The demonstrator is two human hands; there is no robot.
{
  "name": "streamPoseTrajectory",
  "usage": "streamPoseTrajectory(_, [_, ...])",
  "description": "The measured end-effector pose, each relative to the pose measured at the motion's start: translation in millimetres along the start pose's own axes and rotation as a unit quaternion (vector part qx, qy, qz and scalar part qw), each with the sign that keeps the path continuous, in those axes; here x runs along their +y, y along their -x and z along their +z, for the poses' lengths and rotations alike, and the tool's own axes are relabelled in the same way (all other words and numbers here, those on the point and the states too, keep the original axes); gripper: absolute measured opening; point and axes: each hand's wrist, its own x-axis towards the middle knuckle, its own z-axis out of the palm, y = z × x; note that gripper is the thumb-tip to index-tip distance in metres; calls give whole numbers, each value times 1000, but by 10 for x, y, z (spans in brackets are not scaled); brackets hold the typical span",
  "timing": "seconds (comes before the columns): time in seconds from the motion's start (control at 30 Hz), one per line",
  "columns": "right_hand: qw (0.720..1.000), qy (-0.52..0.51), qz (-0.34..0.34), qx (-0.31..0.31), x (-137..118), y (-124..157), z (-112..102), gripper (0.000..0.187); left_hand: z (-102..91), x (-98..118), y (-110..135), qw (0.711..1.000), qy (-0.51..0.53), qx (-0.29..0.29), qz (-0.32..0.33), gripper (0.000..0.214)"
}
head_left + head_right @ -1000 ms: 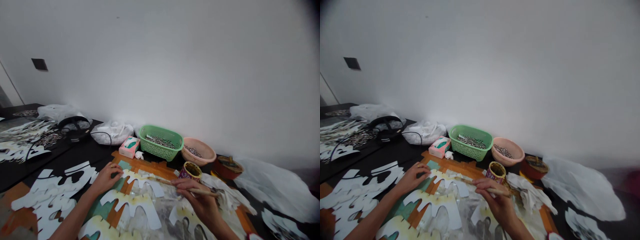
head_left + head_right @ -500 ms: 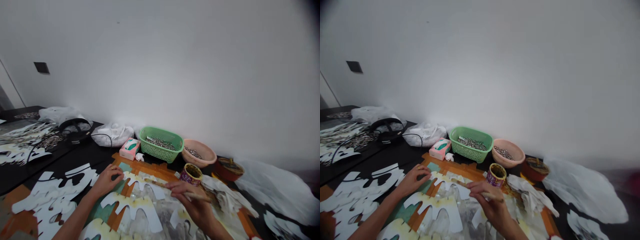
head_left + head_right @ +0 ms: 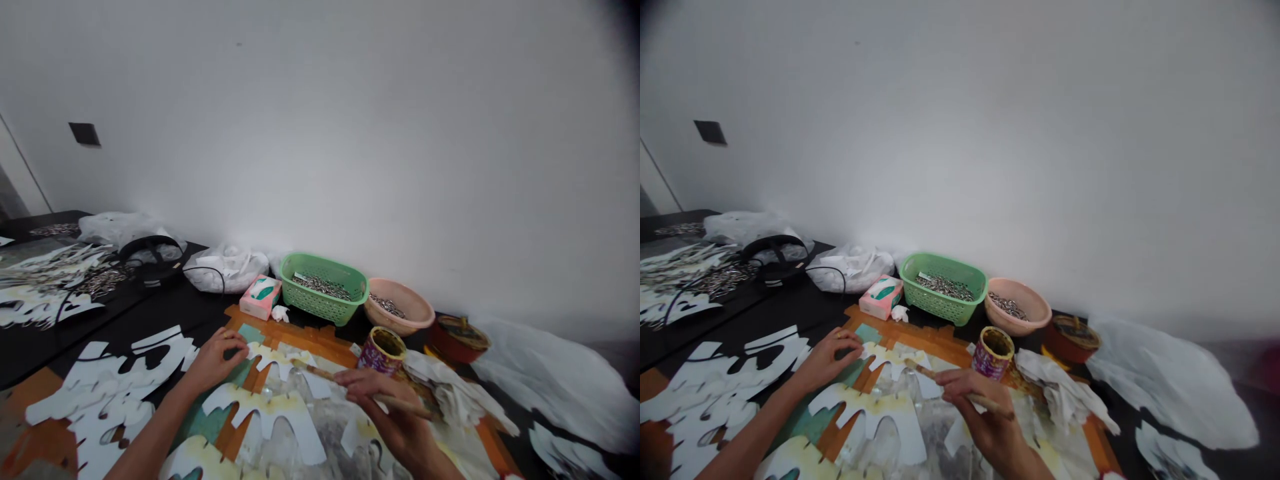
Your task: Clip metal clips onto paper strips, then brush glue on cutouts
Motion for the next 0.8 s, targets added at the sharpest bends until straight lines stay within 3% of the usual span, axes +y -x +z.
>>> streamPoseTrajectory(0.17, [1000,-7,-5,-24,-31,-53,74,14,6,-20,1,1000,-1,-1,1,27])
streamPoseTrajectory(0.43, [999,34,-20,8,43,-147,28,13,9,-18,0,1000,2,-1,-4,28])
streamPoseTrajectory(0.8, [1000,-3,-5,-28,-35,-35,52,14,-1,4,2,1000,2,10,0,26])
